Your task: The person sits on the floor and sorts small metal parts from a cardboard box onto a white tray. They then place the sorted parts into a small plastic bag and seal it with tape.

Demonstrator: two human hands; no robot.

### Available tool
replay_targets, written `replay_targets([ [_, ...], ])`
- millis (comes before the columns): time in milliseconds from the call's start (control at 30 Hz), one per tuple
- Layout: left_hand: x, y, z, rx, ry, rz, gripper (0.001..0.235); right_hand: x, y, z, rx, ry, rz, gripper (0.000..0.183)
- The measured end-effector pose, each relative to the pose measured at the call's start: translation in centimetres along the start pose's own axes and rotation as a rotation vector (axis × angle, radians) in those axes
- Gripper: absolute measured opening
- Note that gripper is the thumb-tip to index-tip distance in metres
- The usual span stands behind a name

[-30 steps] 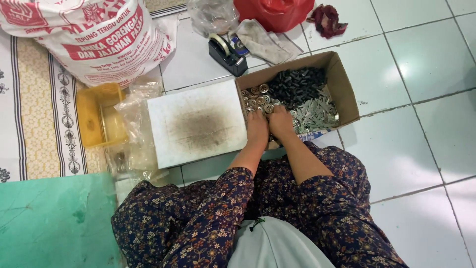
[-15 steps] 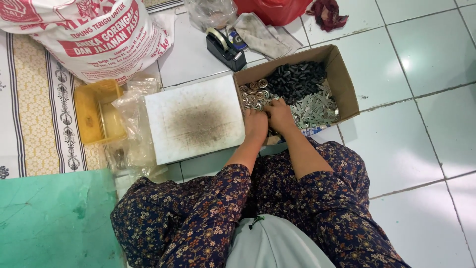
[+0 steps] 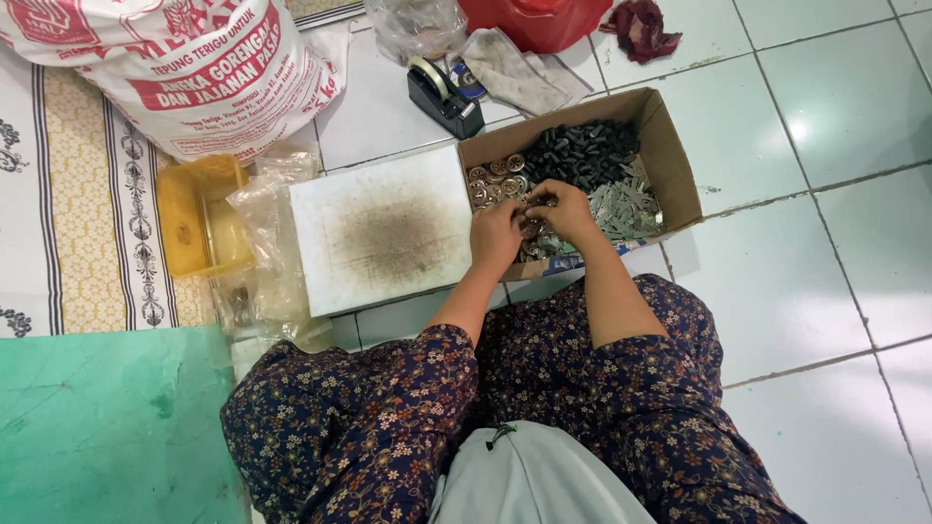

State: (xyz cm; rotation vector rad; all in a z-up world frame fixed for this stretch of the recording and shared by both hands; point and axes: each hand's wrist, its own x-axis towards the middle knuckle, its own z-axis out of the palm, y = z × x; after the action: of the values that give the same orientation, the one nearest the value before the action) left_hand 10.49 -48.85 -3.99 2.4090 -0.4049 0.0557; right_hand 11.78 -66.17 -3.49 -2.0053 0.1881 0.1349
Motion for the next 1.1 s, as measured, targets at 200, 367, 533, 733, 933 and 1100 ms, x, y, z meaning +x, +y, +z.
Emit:
replay_targets([
  [200, 0.4, 2.5, -4.0, -0.360, -0.049, -0.162, 0.019, -1.3, -3.0, -1.1, 0.349, -0.011, 0.184, 0.030],
  [367, 0.9, 1.9, -4.4, -0.452, -0.078, -0.246, 0.028, -1.6, -2.5, -0.3, 0.511, -0.034, 0.180, 0.035],
  [533, 0.9, 2.2, -5.8, -0.522, -0.089, -0.273, 0.042, -1.3, -1.7, 0.4, 0.609, -0.045, 0.159, 0.041],
  [733, 1.3, 0.0, -4.3, -0.624, 0.026, -0.407, 0.036, -1.5, -2.4, 0.5, 0.616, -0.034, 0.144, 0.061],
  [933, 0.7, -0.3, -4.6, -0.722, 0.063, -0.426, 0.035, -0.9, -1.8, 1.4, 0.511, 0.015, 0.055, 0.056],
  [1100, -0.3, -0.7, -5.4, -0.844, 0.095, -0.470, 0.038, -1.7, -3.5, 3.0, 0.512, 0.043, 0.092, 0.057],
])
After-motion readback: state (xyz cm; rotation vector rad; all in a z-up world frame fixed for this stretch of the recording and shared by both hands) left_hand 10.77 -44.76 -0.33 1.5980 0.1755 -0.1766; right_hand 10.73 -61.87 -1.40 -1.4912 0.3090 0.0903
